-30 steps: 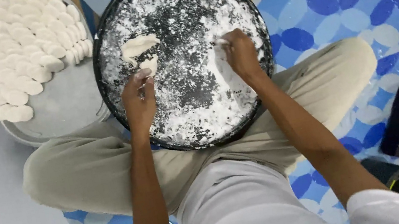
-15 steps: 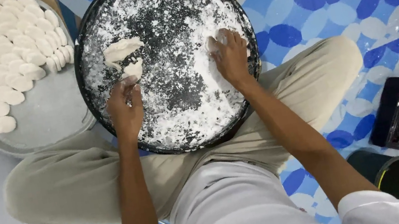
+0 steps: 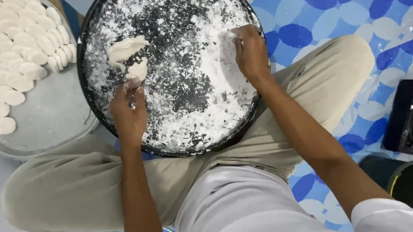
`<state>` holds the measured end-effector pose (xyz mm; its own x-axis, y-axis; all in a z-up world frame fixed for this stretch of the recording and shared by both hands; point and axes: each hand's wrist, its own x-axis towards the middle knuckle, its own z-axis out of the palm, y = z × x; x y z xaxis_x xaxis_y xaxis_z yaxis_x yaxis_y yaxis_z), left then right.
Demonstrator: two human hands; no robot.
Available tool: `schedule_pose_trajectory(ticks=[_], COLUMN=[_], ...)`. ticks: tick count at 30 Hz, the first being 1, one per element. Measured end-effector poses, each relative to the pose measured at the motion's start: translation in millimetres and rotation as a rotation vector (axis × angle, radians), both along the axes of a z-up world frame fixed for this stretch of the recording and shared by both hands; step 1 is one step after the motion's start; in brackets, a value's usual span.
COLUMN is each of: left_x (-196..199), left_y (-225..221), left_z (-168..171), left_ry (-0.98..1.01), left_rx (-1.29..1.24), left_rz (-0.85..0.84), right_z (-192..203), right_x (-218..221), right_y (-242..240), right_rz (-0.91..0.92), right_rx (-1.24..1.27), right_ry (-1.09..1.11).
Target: Shaping small pieces of dough into balls or discs on a floured surface.
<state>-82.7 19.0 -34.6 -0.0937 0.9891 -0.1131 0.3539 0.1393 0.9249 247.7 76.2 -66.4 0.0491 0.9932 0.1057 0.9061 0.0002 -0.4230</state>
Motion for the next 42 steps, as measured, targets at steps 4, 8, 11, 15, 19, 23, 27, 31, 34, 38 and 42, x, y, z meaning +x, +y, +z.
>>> schedule_pose_trajectory(ticks=[4, 8, 11, 15, 19, 23, 27, 31, 34, 38, 42], left_x=[-1, -1, -1, -2, -2, -4, -4, -11, -7, -4, -2], left_y=[0, -1, 0, -1, 1, -3, 4, -6, -3, -1, -3], left_z=[0, -4, -1, 3, 2, -1, -5, -18, -11, -2, -10], left_ry=[0.0, 0.03, 0.03, 0.012, 0.038, 0.028, 0.006, 0.057, 0.05, 0.03, 0.03], left_rx=[0.019, 0.042, 0.026, 0.037, 0.035, 0.103, 0.108, 0.058, 0.054, 0.041, 0.008], left_rz=[0.004, -0.003, -0.025, -0.014, -0.029, -0.023, 0.005, 0.004, -0.01, -0.019, -0.027], right_z=[4, -8, -35, -34, -16, 13, -5, 1, 55, 25, 40], right_x=[-7, 1, 10, -1, -3, -6, -7, -10, -47, -64, -80], right_y=[-7, -4, -4, -6, -10, 0, 0, -12, -11, -38, -66], right_rz=[0.018, 0.002, 0.031, 0.032, -0.039, -0.058, -0.002, -0.002, -0.111, 0.221, 0.307], right_rx=[-0.011, 0.06, 0.071, 0.097, -0.007, 0.102, -0.045, -0.091, -0.32, -0.545, -0.637], right_ry=[-0.082, -0.064, -0.235, -0.22, -0.003, 0.109, -0.014, 0.08, 0.359, -0.057, 0.142])
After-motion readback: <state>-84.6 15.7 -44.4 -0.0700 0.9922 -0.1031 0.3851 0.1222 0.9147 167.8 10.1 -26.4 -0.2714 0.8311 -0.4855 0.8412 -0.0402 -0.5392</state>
